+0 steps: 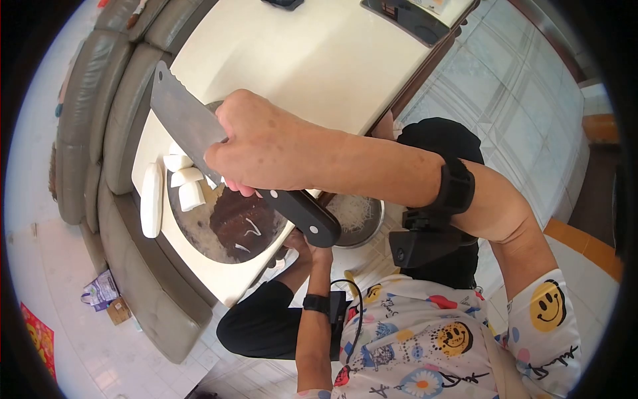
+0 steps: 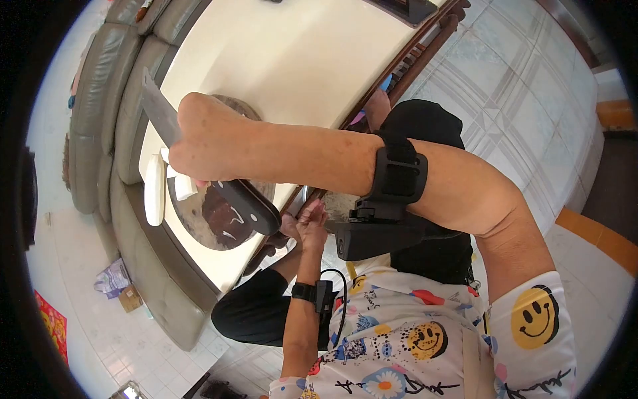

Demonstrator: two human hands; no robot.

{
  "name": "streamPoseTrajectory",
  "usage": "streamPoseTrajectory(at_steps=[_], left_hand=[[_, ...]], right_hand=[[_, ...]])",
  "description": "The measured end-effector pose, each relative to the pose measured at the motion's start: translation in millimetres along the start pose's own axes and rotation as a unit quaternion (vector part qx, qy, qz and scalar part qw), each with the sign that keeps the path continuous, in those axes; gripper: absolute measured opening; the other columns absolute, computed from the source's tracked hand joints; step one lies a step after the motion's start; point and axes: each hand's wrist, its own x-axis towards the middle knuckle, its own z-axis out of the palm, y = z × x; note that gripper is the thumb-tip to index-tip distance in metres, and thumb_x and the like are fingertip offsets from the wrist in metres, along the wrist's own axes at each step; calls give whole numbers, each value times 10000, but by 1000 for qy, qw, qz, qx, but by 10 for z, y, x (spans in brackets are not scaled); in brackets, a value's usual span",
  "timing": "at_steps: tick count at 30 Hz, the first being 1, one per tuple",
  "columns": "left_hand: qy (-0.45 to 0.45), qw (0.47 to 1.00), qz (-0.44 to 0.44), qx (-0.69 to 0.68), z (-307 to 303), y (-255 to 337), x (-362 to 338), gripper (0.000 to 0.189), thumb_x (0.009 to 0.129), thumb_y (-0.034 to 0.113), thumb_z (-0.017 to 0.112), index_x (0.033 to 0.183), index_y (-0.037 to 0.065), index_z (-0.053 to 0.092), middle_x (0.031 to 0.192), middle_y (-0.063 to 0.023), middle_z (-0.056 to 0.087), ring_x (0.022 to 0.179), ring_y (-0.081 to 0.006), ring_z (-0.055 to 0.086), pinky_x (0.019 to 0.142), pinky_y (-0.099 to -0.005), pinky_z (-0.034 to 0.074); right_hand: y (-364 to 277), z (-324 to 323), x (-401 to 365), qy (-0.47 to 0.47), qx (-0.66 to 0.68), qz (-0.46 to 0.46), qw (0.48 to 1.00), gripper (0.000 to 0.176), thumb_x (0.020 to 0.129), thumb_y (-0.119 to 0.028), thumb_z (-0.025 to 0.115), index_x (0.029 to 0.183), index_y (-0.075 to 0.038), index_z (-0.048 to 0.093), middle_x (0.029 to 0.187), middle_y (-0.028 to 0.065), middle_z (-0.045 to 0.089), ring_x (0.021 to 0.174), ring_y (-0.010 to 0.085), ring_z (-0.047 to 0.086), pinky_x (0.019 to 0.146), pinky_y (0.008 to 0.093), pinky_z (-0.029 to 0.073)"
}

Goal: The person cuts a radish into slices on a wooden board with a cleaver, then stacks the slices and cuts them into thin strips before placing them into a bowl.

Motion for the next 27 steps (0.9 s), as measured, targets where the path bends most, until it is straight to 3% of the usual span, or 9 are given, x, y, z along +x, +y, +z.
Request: streamPoseTrajectory(at_steps=[5,8,11,13,15,17,20,22,27], left_hand=[[-30,996,7,-82,-120,-101,63,302,821,-90,631,1104,13,644,1021,-78,676,934,-183,650,827,-317,540],[-18,995,57,83,-53,-79,40,340,791,-147,596,1098,-5,637,1031,-105,669,924,-198,654,844,-340,544],[-31,991,21,-130,39,-61,7,377,770,-201,557,1090,-17,635,1035,-121,662,920,-200,655,854,-338,541],[-29,994,104,23,108,-41,-30,396,771,-223,522,1090,-17,633,1045,-108,658,918,-190,650,856,-320,538],[-32,993,105,29,228,131,-115,382,778,-224,515,1073,-17,641,1034,-90,660,906,-174,644,843,-299,530],[-34,993,109,37,346,312,-220,370,785,-225,509,1055,-17,649,1022,-72,662,895,-158,638,831,-277,522],[-40,977,114,174,553,684,-438,292,805,-182,553,1012,-11,669,981,-39,667,850,-123,619,789,-236,495],[-113,907,129,385,857,1145,-804,226,812,-123,622,991,2,683,925,-29,667,803,-99,601,743,-216,475],[-139,855,282,413,1287,2247,-1492,204,830,-41,664,1030,-2,676,930,-64,667,795,-110,608,732,-241,488]], right_hand=[[-128,-48,-26,-14,4,80,997,194,792,-66,494,727,112,539,611,149,595,509,170,587,477,305,468],[-160,-45,-31,2,55,99,994,209,796,-74,497,724,116,545,611,148,596,506,165,584,475,303,466],[-46,1,3,-17,-30,14,999,214,795,-79,503,737,121,553,614,150,597,503,163,582,474,302,467],[-14,0,2,-18,-22,20,999,212,794,-80,504,744,118,558,619,147,600,502,163,581,478,301,469],[-69,-16,0,-20,-13,24,999,210,792,-82,505,752,116,563,623,144,602,501,162,581,482,299,470],[-195,-50,-16,9,89,145,985,209,784,-100,512,736,95,570,607,129,598,497,159,577,480,295,457],[-196,-70,-8,2,51,133,990,209,778,-122,516,705,67,566,578,110,585,489,150,564,475,288,437],[-195,-51,-8,3,65,133,989,209,777,-131,519,694,56,561,565,105,577,484,147,558,472,287,430],[-187,-1,-9,58,102,128,985,162,653,-51,544,508,20,548,500,135,579,425,211,545,433,345,439]])
